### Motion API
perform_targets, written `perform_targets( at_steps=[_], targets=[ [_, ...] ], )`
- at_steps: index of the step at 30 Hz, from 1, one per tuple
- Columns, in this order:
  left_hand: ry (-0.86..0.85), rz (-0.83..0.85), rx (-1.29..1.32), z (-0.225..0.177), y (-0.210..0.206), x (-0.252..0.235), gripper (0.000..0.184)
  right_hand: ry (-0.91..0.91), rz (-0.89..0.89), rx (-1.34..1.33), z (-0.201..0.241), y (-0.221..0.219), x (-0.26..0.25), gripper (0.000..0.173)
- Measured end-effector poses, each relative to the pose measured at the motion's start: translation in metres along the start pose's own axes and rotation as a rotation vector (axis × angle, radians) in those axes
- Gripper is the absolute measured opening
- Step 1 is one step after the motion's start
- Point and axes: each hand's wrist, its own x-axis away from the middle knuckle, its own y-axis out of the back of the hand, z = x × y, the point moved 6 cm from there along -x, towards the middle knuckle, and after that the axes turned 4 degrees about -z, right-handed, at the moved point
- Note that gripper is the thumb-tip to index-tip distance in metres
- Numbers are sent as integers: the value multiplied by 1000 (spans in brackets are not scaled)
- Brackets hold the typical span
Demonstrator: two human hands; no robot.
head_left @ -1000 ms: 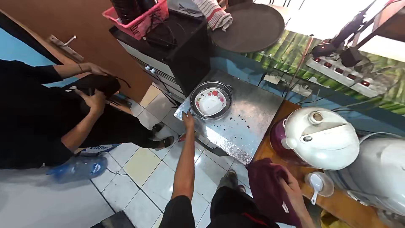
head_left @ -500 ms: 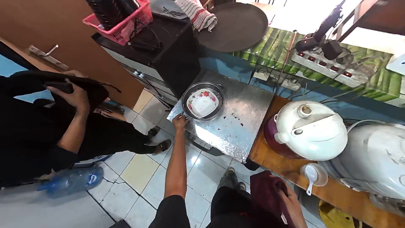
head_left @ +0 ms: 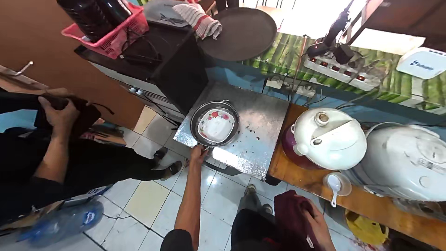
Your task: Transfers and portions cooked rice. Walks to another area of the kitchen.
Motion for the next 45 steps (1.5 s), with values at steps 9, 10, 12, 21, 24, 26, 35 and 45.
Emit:
perform_targets(
  at_steps=[9, 10, 12, 21, 24, 26, 35, 45],
  targets=[
    [6, 18, 142, 73, 23, 103, 29, -33, -47, -50, -10, 0, 5, 33],
    [30, 13, 161, 78, 25, 110, 31, -39, -59, -48, -10, 0, 3, 33],
    [59, 23, 212, 90, 31, 121, 35, -65, -87, -50, -9, 3, -3, 34],
    [-70, 97, 257, 101, 56, 194, 31, 11, -131, -87, 18, 23, -18, 37],
    [-156, 129, 213, 88, 71, 234, 31, 22, -148, -130, 2, 39, -1, 37],
    [-182, 158, 180, 89, 76, 261, 34, 28, -150, -156, -12, 53, 20, 35],
    [-193, 449, -237, 146, -4, 409, 22, -19, -254, 16, -91, 196, 177, 48],
    [-114, 1164, -821, 318, -201, 575, 25, 167, -1256, 892, -44, 502, 416, 27]
  ],
)
